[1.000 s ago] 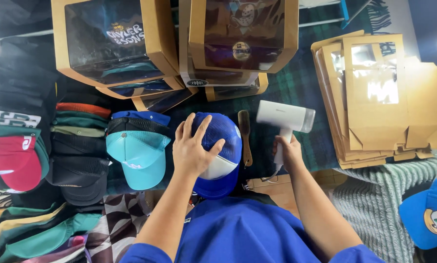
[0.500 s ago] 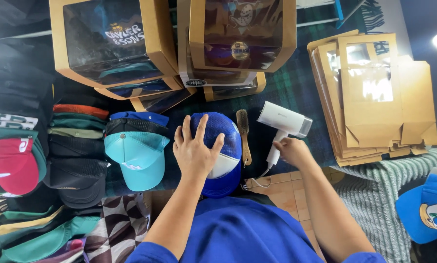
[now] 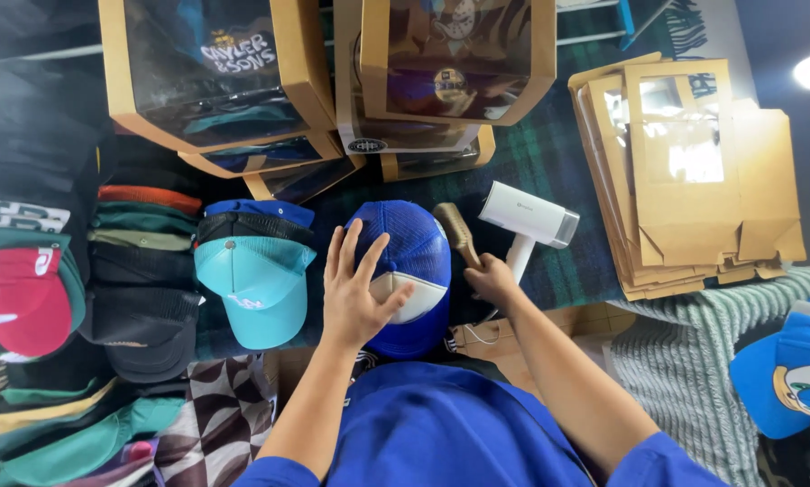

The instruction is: The person is cleaning and steaming various baseball caps to remove lint and restore their shape using a brush and a handheld steamer.

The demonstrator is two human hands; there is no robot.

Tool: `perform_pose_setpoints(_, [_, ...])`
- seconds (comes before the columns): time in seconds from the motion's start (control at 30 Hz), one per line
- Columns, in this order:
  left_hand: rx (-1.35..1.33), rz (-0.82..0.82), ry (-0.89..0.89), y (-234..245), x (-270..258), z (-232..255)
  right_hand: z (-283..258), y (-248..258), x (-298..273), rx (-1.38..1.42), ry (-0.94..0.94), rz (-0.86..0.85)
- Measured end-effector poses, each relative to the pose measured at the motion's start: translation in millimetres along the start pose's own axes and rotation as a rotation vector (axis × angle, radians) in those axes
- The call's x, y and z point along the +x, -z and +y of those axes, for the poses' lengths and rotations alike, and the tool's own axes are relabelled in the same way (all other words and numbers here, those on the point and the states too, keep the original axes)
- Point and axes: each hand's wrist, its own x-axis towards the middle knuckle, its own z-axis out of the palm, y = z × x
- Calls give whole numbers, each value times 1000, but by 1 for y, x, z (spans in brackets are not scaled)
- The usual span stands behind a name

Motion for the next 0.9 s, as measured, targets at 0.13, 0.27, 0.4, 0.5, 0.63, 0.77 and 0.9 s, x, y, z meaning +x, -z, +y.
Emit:
perform_pose_setpoints(0.13, [34,1,-33,0,1,-1,-54,66,-81,588,178,-20])
perform_pose_setpoints(0.27, [34,22,-26,-5,4,-3,-96,68,-141,32,791,424])
perform_pose_setpoints(0.4, [25,31,-57,-3,1,-7,-69,21,-123,179,697,433])
perform_pose_setpoints(0.5, [28,38,-66,-2,3,-8,-57,-3,-139,231,278,239])
perform_pose_setpoints(0.63, [5,48,-63,0,1,-6,-12,-1,-123,198,87,180])
perform_pose_setpoints(0.77, [-2,-14,-20,-1,0,-7,-50,35,-125,279,495,414])
perform_pose_setpoints(0.9, [-23,-57,22,-3,-3,-10,-121,56,-113,147,841,479])
